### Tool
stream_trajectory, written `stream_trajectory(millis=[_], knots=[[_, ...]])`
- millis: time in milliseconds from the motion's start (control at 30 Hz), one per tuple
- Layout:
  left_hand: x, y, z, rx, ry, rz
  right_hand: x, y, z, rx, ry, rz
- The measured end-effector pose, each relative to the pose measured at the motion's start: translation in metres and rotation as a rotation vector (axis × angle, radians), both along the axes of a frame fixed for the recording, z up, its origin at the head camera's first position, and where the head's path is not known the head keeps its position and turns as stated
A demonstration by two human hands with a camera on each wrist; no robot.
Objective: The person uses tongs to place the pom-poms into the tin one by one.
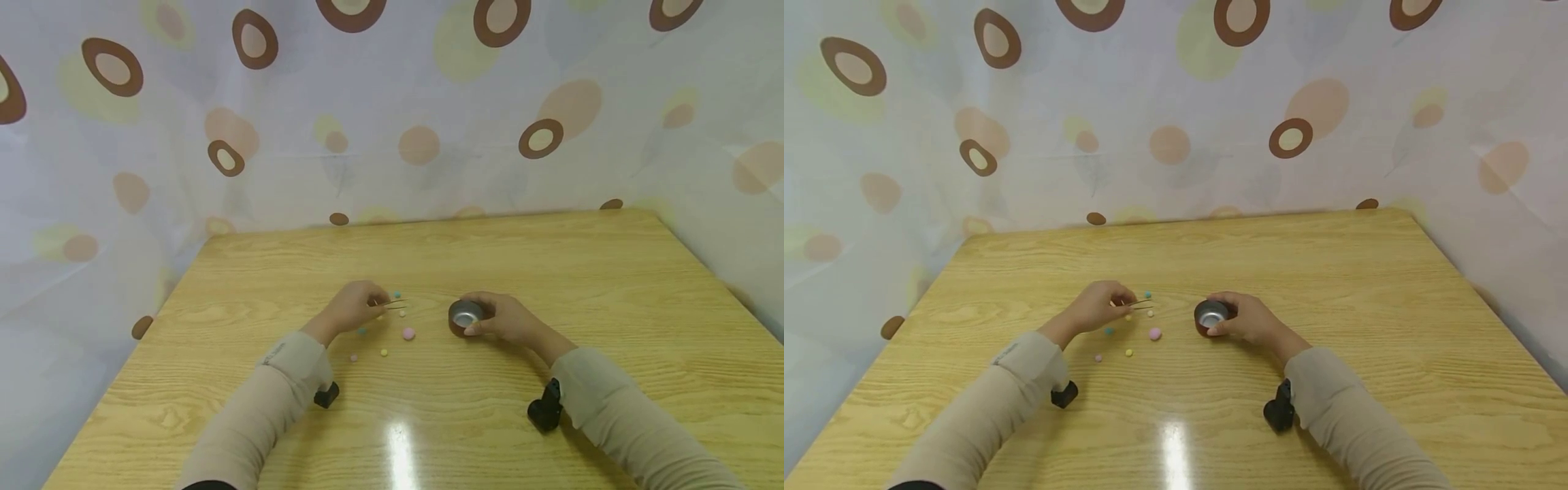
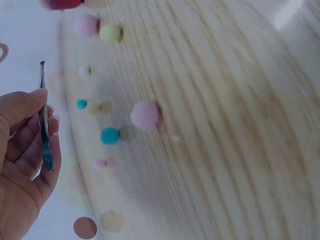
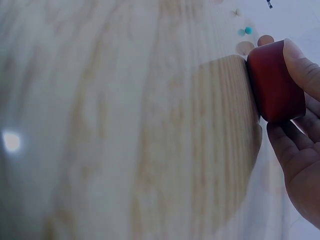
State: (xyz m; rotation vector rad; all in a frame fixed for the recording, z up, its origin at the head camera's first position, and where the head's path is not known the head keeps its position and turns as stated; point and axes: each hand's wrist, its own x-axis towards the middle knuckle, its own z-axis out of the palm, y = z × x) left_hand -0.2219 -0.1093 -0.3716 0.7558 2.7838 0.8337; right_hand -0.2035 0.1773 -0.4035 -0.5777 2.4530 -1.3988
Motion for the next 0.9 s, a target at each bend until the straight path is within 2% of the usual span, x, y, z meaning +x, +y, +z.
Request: stream_trajectory(millis=[267, 900], knots=[[0.001, -0.014, -0.001, -0.026, -0.006, 0.059, 0.0, 0.0, -0.001, 0.008, 0.004, -0.003], [0.002, -0.038, -0.004, -0.018, -0.008, 0.12, -0.001, 0.0, -0.003, 0.011, -0.008, -0.019]])
